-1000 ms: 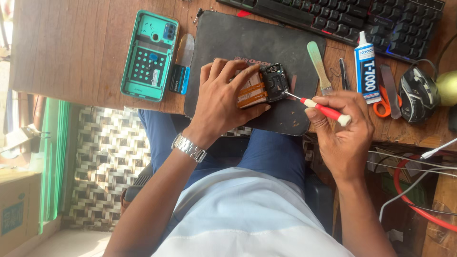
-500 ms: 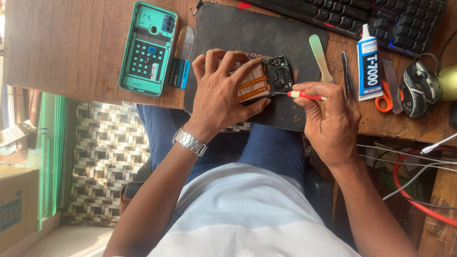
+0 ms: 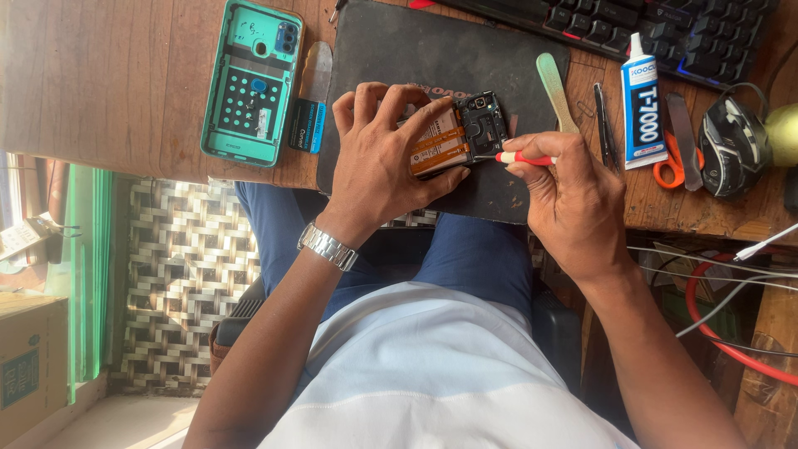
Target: The person uses a screwdriver and tweezers to remove screws and small components from the internal chassis of a disassembled mobile phone. They work on the battery area and surrounding connectors while the phone case and other tools rest on the table.
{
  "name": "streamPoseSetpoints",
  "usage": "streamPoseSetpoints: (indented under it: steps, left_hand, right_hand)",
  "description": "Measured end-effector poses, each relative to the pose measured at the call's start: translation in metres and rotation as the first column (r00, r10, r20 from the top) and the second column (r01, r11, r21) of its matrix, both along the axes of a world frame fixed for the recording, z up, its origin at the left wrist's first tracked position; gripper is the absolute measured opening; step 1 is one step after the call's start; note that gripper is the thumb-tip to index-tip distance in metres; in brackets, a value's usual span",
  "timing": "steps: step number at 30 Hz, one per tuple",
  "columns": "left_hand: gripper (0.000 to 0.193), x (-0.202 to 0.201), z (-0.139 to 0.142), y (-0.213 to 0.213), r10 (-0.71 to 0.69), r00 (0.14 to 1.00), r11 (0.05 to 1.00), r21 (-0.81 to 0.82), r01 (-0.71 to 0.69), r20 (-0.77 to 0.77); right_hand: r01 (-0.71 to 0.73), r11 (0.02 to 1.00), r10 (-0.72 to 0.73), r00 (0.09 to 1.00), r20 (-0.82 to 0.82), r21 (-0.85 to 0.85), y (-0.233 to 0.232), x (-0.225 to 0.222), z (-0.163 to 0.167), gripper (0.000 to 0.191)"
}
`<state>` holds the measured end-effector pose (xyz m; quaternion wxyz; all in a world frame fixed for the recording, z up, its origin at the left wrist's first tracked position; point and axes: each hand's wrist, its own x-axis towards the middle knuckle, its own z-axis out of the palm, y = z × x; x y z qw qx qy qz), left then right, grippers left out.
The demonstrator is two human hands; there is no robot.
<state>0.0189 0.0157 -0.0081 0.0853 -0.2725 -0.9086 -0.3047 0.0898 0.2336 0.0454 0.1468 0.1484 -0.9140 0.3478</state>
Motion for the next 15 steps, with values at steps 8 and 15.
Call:
streamPoseSetpoints:
  steps: [8, 15]
  left_hand:
    - [0.076, 0.0, -0.004, 0.0, 0.004, 1.0, 1.0, -0.015, -0.004, 0.011]
    - [0.074, 0.0, -0.003, 0.0, -0.005, 1.0, 1.0, -0.006, 0.005, 0.001]
  right_hand:
    - [-0.002, 0.999, -0.001, 0.999, 0.051, 0.052, -0.003, -0.006, 0.019, 0.017]
    - [-0.165, 0.977, 0.149, 0.981, 0.123, 0.135, 0.0, -0.022, 0.043, 0.012]
